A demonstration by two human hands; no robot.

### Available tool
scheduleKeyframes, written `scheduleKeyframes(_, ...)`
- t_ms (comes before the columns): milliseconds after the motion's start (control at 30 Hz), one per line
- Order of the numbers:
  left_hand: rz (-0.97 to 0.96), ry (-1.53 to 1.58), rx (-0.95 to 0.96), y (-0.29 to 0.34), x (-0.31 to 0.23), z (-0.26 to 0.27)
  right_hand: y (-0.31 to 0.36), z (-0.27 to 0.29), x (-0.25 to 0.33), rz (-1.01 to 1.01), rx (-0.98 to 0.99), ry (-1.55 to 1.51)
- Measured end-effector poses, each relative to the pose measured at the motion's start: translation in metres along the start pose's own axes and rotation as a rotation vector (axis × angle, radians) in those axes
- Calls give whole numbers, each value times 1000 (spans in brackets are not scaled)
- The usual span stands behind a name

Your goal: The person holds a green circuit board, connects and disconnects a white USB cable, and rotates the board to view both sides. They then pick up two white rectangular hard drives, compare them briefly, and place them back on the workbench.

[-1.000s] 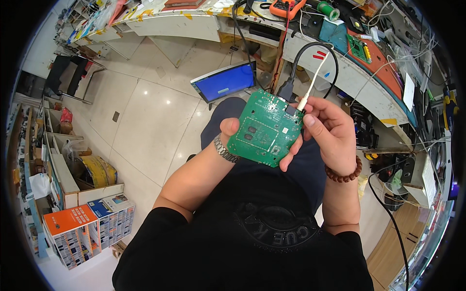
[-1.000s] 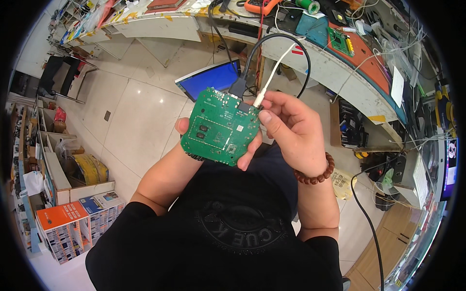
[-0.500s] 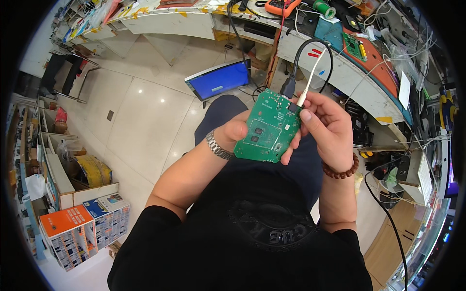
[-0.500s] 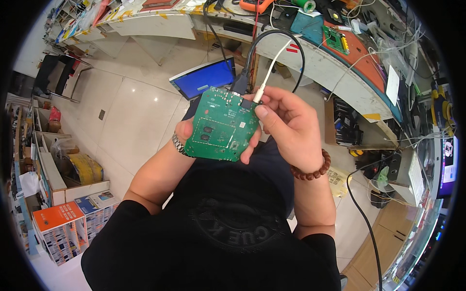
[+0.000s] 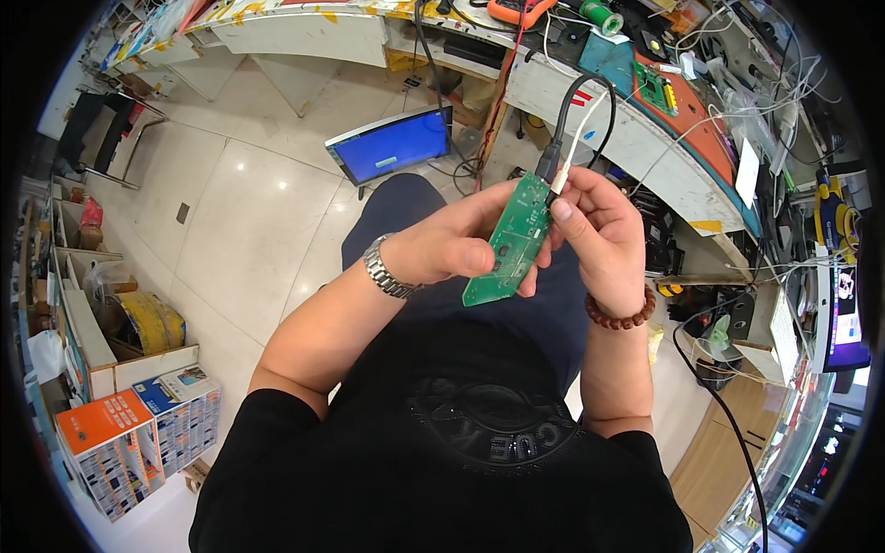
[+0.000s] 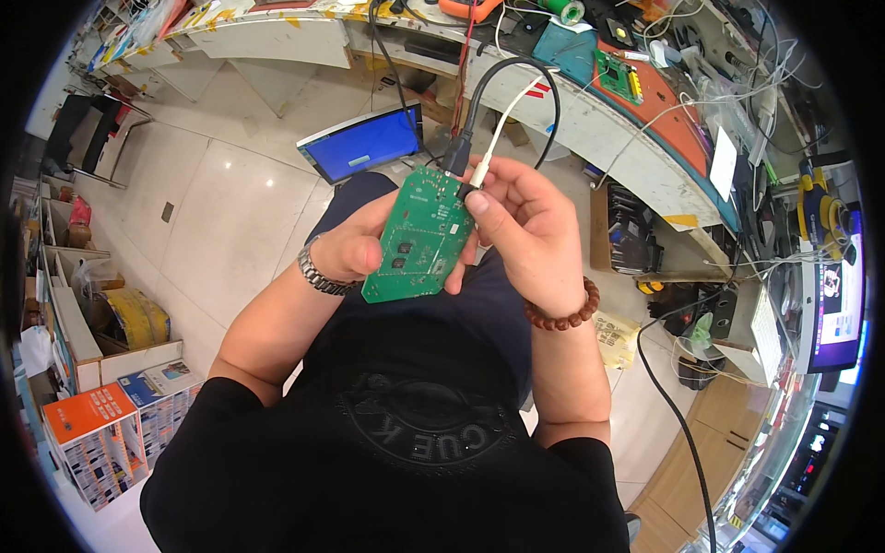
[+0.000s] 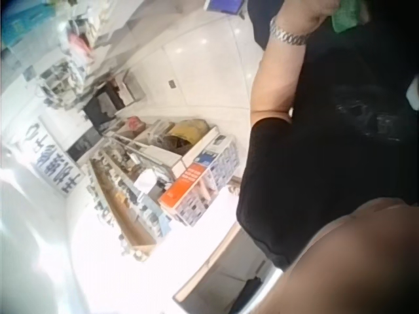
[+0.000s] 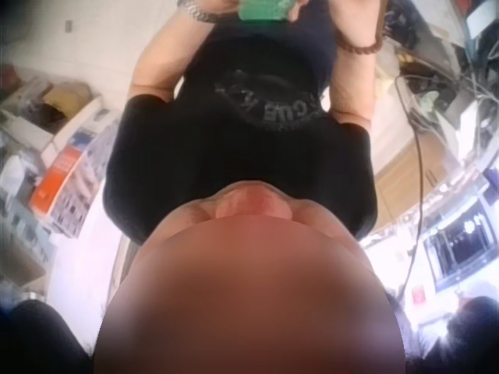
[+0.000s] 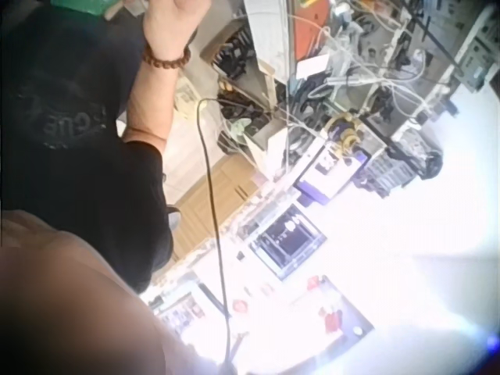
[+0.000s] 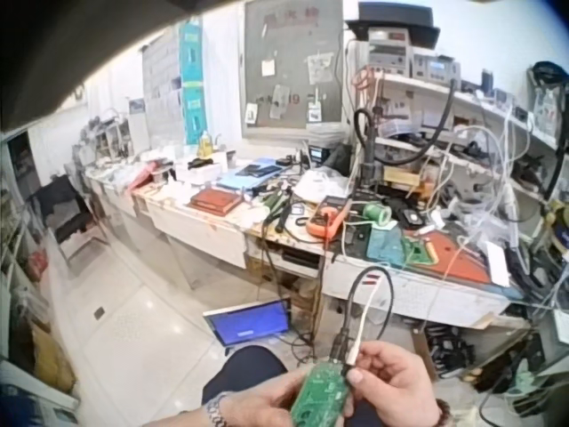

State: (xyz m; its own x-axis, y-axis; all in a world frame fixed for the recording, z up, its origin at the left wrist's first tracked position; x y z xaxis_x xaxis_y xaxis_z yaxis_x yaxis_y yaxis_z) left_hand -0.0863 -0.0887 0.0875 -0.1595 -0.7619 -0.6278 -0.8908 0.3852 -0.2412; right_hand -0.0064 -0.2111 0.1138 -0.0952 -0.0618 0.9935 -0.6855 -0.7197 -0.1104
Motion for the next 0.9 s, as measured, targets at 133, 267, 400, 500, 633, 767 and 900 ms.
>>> scheduleKeyframes(133, 13, -45, -18, -2, -3, -3, -1, -1, 2, 32, -2, 13)
scheduleKeyframes(267, 47, -124, -102, 3, -2, -1, -1, -1, 6, 59, 3, 37)
scheduleKeyframes(400, 18, -105, -52, 5, -2, -4, -1, -3, 7, 54, 32, 38)
scheduleKeyframes(500, -2, -136, -63, 7, -3, -6, 0, -5, 8, 65, 31, 5)
scheduleKeyframes(633, 27, -269, -144, 10, -4, -5, 1, -7, 7, 73, 40, -26)
scheduleKeyframes(767, -19, -345, -133, 9, -6, -8, 0, -7, 8, 113, 45, -30)
scheduleKeyframes(900, -131, -96, -214, 7, 2, -7, 6, -1, 9, 56, -90, 76)
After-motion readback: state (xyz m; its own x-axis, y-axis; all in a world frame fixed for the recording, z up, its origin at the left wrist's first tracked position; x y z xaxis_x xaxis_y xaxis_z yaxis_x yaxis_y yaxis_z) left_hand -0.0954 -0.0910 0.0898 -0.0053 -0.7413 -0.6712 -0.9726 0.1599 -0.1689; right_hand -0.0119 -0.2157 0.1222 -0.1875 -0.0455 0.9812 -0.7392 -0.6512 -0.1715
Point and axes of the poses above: each hand's wrist, its own y-axis away from the middle knuckle, its own z-axis out of the back of the hand, x = y × z, the point moved 7 cm from there along -y, towards the middle knuckle, and after that the axes turned 11 degrees about y, right-handed, at the moved point
